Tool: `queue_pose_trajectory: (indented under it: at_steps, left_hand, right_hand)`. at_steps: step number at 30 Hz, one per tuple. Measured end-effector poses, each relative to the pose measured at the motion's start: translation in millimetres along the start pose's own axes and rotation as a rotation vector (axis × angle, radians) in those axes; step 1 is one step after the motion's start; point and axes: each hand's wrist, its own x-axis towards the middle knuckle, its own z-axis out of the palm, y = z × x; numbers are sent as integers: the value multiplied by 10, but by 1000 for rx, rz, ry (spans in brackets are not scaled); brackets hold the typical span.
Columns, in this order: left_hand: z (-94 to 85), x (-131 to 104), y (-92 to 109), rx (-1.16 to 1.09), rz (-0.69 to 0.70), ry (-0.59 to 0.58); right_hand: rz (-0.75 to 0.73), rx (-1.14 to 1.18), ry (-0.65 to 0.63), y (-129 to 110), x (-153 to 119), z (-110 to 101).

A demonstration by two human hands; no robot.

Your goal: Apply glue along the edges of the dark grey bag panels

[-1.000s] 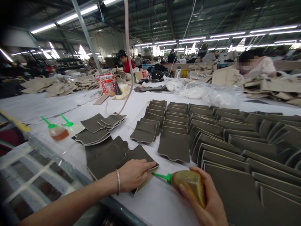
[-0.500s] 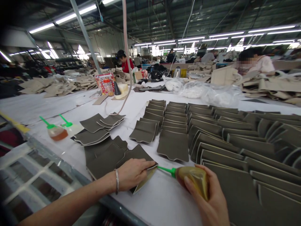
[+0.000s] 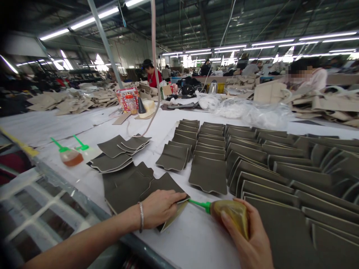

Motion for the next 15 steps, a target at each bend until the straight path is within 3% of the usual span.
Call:
queue_pose_trajectory:
  at_steps: [5,11,15]
  left_hand:
    - [-4,-12,13,3,-4,6]
    - [4,-25,5,-7,7,10]
    - [9,-25,5,8,-5,18]
  right_hand:
    - [20,50,-98,-10,-105,6]
    - [9,38,22,-49,-39,42]
    - [44,4,-41,105,-182,27]
